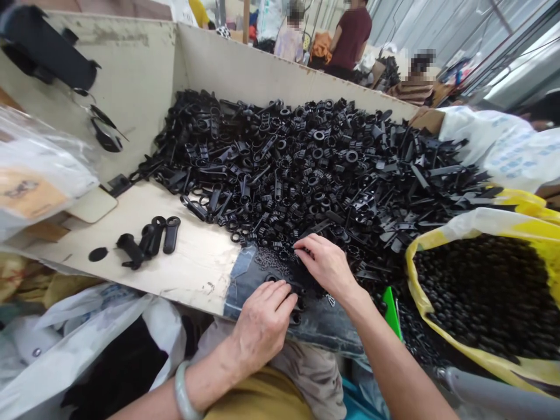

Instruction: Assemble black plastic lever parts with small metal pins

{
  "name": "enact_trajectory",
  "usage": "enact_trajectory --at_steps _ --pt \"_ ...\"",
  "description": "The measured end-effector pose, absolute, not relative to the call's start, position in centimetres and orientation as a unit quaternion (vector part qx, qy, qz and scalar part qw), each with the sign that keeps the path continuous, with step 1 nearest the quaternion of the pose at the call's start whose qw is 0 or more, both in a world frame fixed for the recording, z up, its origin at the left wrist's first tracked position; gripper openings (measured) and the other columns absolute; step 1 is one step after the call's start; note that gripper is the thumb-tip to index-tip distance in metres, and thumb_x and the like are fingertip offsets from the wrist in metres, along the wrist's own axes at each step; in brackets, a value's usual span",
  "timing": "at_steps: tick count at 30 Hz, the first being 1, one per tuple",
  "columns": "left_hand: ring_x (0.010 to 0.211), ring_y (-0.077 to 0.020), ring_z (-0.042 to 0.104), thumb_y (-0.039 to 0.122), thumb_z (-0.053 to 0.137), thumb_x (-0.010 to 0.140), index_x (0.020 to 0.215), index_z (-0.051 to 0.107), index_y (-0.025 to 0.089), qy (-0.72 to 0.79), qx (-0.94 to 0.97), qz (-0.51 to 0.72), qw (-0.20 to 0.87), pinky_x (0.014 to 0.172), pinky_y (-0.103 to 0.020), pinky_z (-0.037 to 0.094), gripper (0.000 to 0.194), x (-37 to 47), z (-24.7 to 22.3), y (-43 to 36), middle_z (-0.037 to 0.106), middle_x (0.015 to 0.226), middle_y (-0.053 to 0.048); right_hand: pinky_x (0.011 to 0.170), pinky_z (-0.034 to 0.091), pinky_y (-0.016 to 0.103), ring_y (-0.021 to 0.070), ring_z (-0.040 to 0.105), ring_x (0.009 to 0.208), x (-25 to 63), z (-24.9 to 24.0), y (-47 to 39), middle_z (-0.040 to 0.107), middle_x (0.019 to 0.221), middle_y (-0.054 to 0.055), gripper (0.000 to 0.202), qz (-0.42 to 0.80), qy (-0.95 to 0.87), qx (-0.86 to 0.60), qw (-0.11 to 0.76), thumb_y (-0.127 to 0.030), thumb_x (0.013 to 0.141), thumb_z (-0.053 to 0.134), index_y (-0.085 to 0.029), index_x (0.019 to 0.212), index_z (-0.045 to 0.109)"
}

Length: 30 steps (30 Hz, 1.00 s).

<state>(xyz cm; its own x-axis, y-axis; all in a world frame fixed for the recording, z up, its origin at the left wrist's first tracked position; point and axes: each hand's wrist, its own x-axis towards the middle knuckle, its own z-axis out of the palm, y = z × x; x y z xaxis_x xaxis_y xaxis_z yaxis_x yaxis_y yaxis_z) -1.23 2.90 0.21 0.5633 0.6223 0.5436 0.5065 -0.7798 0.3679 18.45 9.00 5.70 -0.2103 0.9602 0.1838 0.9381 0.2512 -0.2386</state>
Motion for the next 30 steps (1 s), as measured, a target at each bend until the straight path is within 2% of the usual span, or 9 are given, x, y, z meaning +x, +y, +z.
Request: enact_trajectory --at_steps 2,5,14,16,19,22,25,30 --pt "0.113 -0.0259 0.069 0.004 0.048 0.09 0.114 0.07 0.013 0.316 0.882 0.341 0.079 0.101 -0.043 0.057 0.034 -1.2 0.3 3.1 0.075 0.119 -0.012 0.082 0.054 0.029 0.0203 0.07 0.098 17.9 5.3 10.2 0.074 0.103 0.004 0.01 0.019 -0.789 -0.606 0.099 -0.021 0.098 0.063 -0.023 0.104 0.071" --pt "0.115 -0.0259 0.069 0.004 0.048 0.09 0.112 0.071 0.012 0.316 0.881 0.343 0.076 0.102 -0.042 0.056 0.033 -1.1 0.0 3.1 0.074 0.119 -0.012 0.08 0.053 0.031 0.0223 0.069 0.095 17.6 4.8 10.9 0.072 0.1 0.006 0.008 0.011 -0.794 -0.603 0.081 -0.02 0.096 0.065 -0.021 0.102 0.071" --pt "0.122 -0.0258 0.064 0.008 0.054 0.093 0.113 0.07 0.014 0.315 0.879 0.344 0.102 0.108 -0.044 0.053 0.027 -1.4 -0.9 2.8 0.071 0.125 -0.012 0.084 0.056 0.037 0.0253 0.067 0.098 18.2 5.2 10.4 0.07 0.1 0.009 0.007 -0.01 -0.78 -0.619 0.094 -0.023 0.098 0.063 -0.021 0.095 0.069" --pt "0.121 -0.0261 0.065 0.009 0.054 0.093 0.113 0.07 0.014 0.313 0.878 0.349 0.101 0.106 -0.044 0.054 0.026 -1.4 -0.8 2.9 0.072 0.124 -0.012 0.084 0.057 0.036 0.0232 0.069 0.095 18.5 6.2 8.9 0.072 0.101 0.007 0.007 0.005 -0.775 -0.616 0.143 -0.024 0.099 0.063 -0.021 0.099 0.069" --pt "0.12 -0.0267 0.065 0.01 0.054 0.095 0.112 0.071 0.014 0.31 0.877 0.352 0.102 0.105 -0.045 0.054 0.025 -1.4 -0.6 3.0 0.072 0.123 -0.013 0.076 0.06 0.029 0.0164 0.073 0.08 19.1 7.1 4.6 0.076 0.1 0.003 0.01 0.091 -0.729 -0.618 0.282 -0.027 0.099 0.065 -0.023 0.107 0.068" --pt "0.119 -0.0262 0.064 0.012 0.054 0.096 0.112 0.071 0.013 0.312 0.876 0.35 0.11 0.105 -0.044 0.053 0.023 -1.4 -0.4 3.0 0.072 0.123 -0.012 0.073 0.062 0.026 0.0158 0.074 0.078 19.3 6.4 -0.4 0.076 0.098 0.002 0.012 0.128 -0.691 -0.628 0.335 -0.026 0.097 0.067 -0.025 0.109 0.069" --pt "0.118 -0.0261 0.064 0.012 0.054 0.096 0.11 0.071 0.013 0.316 0.877 0.343 0.118 0.104 -0.044 0.053 0.022 -1.3 -0.3 3.0 0.072 0.121 -0.012 0.072 0.063 0.028 0.016 0.071 0.078 18.6 4.5 -3.4 0.072 0.099 0.005 0.014 0.125 -0.682 -0.629 0.351 -0.022 0.097 0.066 -0.024 0.11 0.07" --pt "0.118 -0.0258 0.064 0.012 0.053 0.096 0.11 0.071 0.014 0.317 0.878 0.338 0.125 0.103 -0.044 0.053 0.023 -1.4 -0.1 3.0 0.071 0.121 -0.012 0.071 0.063 0.027 0.0163 0.071 0.081 17.2 2.8 -3.1 0.071 0.098 0.005 0.01 0.133 -0.696 -0.613 0.351 -0.019 0.098 0.064 -0.023 0.105 0.069"
